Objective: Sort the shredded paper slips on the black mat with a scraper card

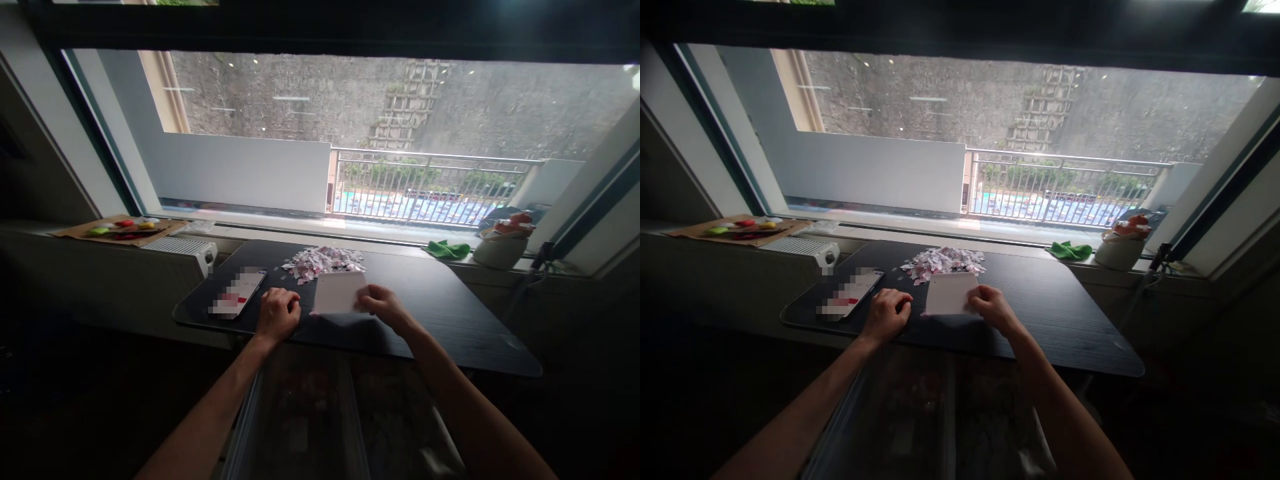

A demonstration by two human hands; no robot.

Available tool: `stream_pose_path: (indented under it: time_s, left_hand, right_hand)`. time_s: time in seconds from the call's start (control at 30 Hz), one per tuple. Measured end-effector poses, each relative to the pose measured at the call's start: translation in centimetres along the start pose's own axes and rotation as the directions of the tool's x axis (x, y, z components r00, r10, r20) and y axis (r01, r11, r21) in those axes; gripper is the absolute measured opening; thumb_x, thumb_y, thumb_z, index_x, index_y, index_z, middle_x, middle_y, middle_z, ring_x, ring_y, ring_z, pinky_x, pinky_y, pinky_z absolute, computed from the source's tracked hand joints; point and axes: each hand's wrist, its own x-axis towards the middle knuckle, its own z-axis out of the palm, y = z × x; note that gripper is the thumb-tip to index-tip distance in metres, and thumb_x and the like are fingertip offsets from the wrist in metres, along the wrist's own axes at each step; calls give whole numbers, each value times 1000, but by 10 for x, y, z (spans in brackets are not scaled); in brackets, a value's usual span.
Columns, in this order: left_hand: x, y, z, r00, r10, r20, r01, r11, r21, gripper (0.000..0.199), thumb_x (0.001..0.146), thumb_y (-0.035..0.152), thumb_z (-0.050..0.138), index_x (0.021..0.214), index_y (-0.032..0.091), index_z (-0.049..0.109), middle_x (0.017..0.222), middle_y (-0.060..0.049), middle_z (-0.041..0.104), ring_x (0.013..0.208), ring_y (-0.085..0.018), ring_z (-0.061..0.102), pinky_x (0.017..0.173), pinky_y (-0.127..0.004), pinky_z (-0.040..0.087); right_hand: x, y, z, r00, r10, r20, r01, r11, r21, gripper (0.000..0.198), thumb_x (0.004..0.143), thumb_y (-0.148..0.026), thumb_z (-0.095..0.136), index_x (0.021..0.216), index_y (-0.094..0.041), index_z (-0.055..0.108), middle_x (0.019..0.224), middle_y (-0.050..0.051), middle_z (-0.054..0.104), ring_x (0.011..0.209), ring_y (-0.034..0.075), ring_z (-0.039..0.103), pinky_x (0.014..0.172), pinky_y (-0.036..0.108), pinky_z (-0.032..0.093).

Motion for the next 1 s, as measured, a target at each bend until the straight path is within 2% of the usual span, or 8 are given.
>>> stream_pose_path:
  time_s: [0.1,0.2,0.4,0.6,0.9,1.0]
  left_hand:
    - [0,1,0,1000,-8,-3,8,1000,-6,15,74,20,50,75,21,64,77,-4,66,87,-23,55,84,-38,40]
    - [-1,2,0,1000,-19,-3,19,1000,-2,15,74,19,50,75,21,64,77,-4,66,86,-22,55,84,-38,40]
    - [0,3,-2,999,-35,4,35,999,-6,16,73,19,49,76,21,65,77,-4,66,85,-22,55,84,-38,41]
    - [1,4,-3,998,-55,23,55,998,-9,16,73,19,50,76,21,66,77,-4,66,86,-22,56,85,-39,41]
    - [2,5,-5,996,-72,51,72,997,8,17,74,19,49,77,20,66,77,-5,66,86,-23,56,84,-38,41]
    - [2,5,-5,996,-75,54,75,997,11,17,74,19,50,77,20,66,76,-5,66,87,-23,56,84,-38,41]
  right_hand:
    - [-4,-1,-9,999,-26,-40,25,999,-22,22,60,-27,57,78,-16,66,69,3,68,56,12,57,46,22,39]
    - [-4,0,-12,997,12,-75,-13,1000,-21,24,61,-28,59,80,-16,67,70,3,68,54,12,55,45,21,38]
    - [-13,1,-9,995,91,43,-93,994,57,24,59,-29,62,77,-15,69,65,2,67,54,12,55,46,22,39]
    - [-20,7,-14,992,117,-36,-114,991,72,26,58,-31,63,78,-16,69,70,2,69,60,15,59,50,24,42]
    - [-26,4,0,981,175,78,-182,980,81,23,58,-29,65,76,-16,69,65,1,67,56,14,56,50,24,41]
    - [-28,5,0,979,159,124,-173,979,109,23,59,-29,66,77,-15,70,64,0,66,55,12,54,49,22,40]
